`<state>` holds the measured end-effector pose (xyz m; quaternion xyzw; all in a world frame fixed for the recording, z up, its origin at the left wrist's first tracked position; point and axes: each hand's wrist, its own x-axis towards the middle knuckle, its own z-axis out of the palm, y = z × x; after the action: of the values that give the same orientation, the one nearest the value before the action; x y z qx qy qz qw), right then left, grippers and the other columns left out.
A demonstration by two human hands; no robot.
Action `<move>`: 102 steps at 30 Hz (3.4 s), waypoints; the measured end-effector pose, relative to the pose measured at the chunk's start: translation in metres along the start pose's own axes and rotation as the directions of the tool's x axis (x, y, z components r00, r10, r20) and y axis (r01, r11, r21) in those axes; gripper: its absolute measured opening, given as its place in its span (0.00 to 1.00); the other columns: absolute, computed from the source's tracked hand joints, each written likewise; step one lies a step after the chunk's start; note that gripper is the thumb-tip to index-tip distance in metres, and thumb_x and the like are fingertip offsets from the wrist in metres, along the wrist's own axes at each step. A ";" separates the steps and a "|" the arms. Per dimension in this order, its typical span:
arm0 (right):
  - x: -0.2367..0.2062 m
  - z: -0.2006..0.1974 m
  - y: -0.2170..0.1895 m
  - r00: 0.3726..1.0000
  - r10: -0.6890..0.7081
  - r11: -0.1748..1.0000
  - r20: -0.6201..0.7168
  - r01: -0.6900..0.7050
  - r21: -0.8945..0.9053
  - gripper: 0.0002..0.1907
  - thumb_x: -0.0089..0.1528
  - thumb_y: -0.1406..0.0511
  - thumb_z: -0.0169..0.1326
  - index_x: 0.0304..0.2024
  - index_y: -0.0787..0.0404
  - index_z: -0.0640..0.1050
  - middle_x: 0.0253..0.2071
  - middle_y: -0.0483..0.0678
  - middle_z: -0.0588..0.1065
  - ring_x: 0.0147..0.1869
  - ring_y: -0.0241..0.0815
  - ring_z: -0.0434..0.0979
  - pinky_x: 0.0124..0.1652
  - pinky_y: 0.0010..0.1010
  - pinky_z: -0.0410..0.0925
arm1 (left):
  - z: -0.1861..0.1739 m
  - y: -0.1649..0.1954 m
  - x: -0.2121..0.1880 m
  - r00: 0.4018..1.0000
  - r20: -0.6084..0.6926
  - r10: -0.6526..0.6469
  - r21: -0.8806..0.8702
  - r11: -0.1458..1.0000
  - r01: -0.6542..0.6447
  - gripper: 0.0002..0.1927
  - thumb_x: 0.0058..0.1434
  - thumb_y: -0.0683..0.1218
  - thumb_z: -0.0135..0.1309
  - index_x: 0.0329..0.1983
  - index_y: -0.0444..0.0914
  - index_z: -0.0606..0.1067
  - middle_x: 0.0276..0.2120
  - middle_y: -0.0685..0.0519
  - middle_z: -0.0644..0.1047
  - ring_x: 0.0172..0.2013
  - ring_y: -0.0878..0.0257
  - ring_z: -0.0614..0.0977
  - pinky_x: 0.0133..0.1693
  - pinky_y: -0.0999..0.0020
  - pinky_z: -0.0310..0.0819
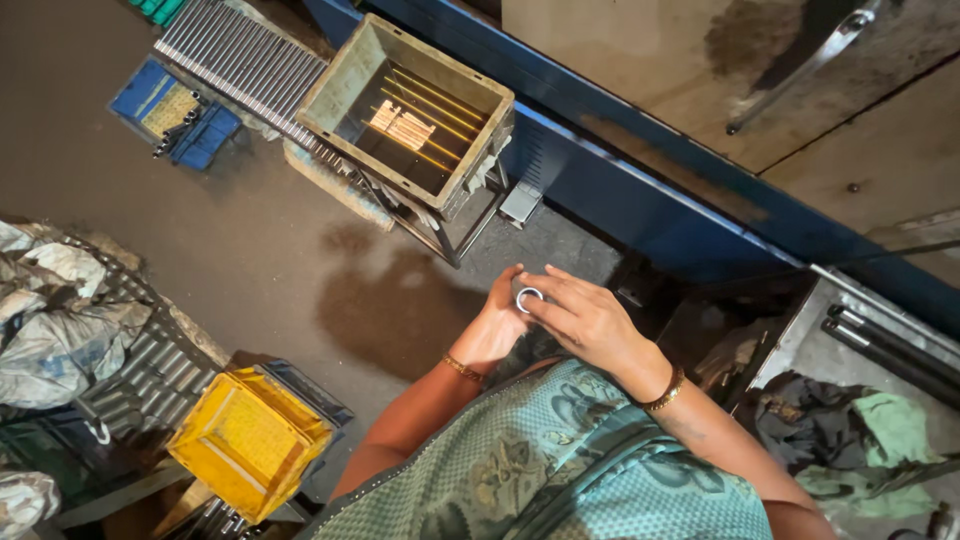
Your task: The person cleans cylindrical metal rods using a cloth, wiping each rod and placing it into a container. The person also opens a machine door, inserts a rod, and closes the door. The person repeats the cleaning process with another rod.
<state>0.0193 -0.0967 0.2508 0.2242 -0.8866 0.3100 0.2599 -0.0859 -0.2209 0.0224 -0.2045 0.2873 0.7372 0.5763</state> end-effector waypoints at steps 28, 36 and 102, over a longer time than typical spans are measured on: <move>-0.080 -0.010 0.121 0.726 0.479 0.647 0.493 -0.672 0.361 0.30 0.57 0.60 0.67 0.58 0.64 0.74 0.40 0.44 0.76 0.38 0.30 0.72 0.36 0.22 0.68 | 0.113 -0.011 -0.014 0.543 -0.220 0.810 0.287 0.586 -0.757 0.19 0.70 0.58 0.47 0.49 0.41 0.57 0.34 0.50 0.72 0.31 0.58 0.81 0.35 0.61 0.82; -0.085 0.056 0.176 0.582 0.572 0.399 0.578 -0.813 0.423 0.22 0.58 0.64 0.67 0.51 0.65 0.76 0.33 0.39 0.72 0.34 0.27 0.69 0.31 0.21 0.63 | 0.098 0.041 -0.009 0.623 -0.106 0.775 0.464 0.593 -0.658 0.22 0.70 0.57 0.48 0.53 0.40 0.55 0.40 0.49 0.75 0.36 0.60 0.83 0.39 0.63 0.77; 0.147 0.370 0.363 0.580 0.728 0.670 0.364 -0.492 -0.556 0.13 0.63 0.67 0.54 0.50 0.58 0.72 0.49 0.51 0.76 0.55 0.52 0.78 0.51 0.48 0.69 | -0.276 0.159 -0.126 0.532 -0.640 0.555 0.753 0.593 0.286 0.19 0.63 0.49 0.55 0.54 0.37 0.75 0.39 0.41 0.84 0.40 0.53 0.85 0.45 0.60 0.78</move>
<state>-0.4146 -0.1213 -0.0669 -0.0802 -0.9852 0.1150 -0.0984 -0.2166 -0.5220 -0.0750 -0.2245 0.8353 0.3838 0.3236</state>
